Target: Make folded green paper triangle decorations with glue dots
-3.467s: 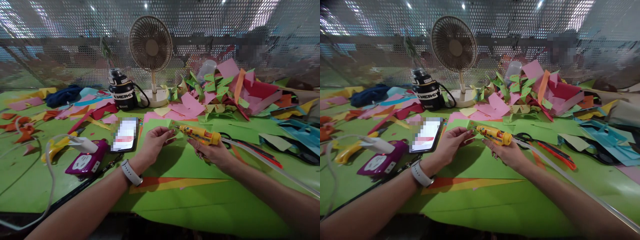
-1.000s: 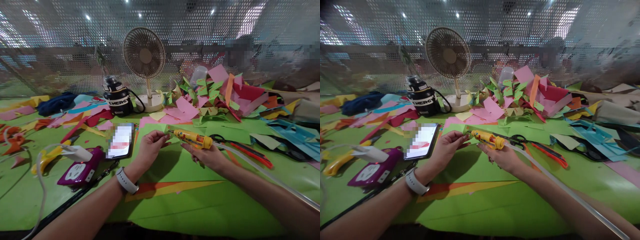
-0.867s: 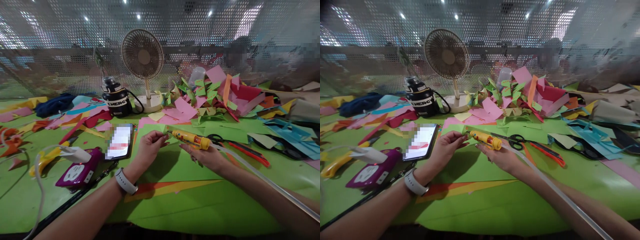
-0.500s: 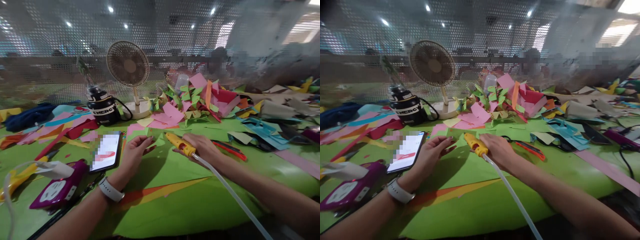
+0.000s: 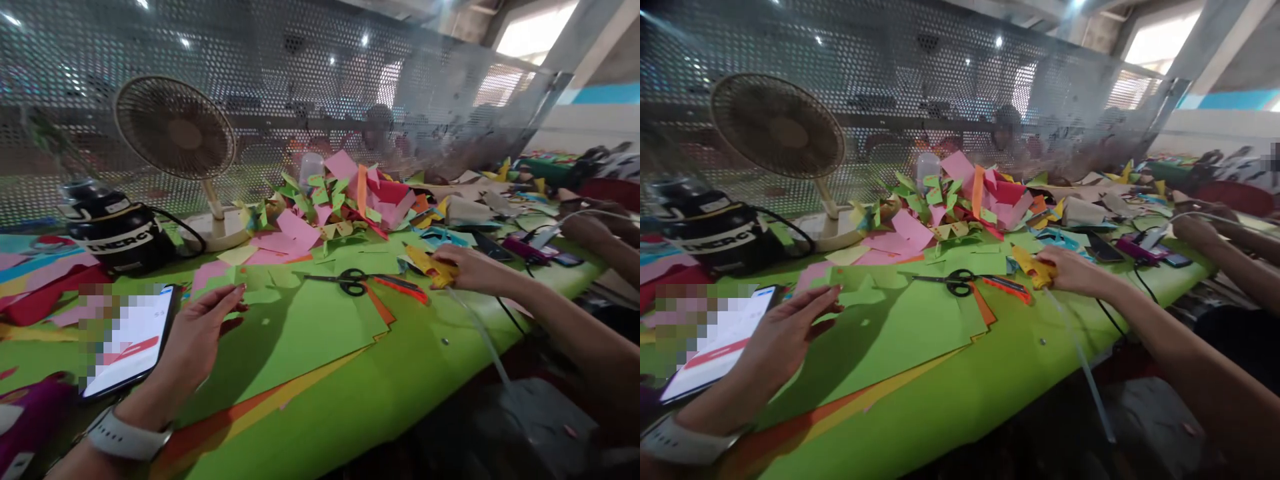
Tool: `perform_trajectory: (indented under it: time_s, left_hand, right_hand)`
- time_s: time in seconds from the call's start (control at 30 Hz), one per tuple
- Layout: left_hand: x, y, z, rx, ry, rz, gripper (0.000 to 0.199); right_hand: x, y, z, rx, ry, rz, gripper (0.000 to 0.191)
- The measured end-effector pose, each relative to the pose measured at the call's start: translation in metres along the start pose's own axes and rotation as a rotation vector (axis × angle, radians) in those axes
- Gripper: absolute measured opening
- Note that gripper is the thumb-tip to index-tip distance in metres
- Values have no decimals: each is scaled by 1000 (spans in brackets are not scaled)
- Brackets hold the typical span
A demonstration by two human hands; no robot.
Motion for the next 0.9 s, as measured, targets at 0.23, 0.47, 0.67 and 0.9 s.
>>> perform_trajectory:
  time_s: [0.23,0.47,0.67,0.9]
  left_hand:
    - [-3,-4,1,85,-7,51,27]
    - [-9,-6,9,175,-58,107,16]
    - [-13,-7,14,228,-55,128,7]
    - [-16,-8,16,235,-21,182,6]
  right_hand:
    - [-9,5,-55,-55,123,-17,28]
    - [19,34,-26,60,195,-140,49]
    - [-25,88,161,468,82,-99,52]
    - [-108,144,227,398,-187,76,51]
Point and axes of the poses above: each hand's wrist, its own y-axis towards the middle knuckle, its own x-axis out of the back of the hand, z = x × y, the point moved 6 cm from there along y, towards the middle knuckle, and after that the axes turned 12 degrees about -x, right-handed, at the moved point
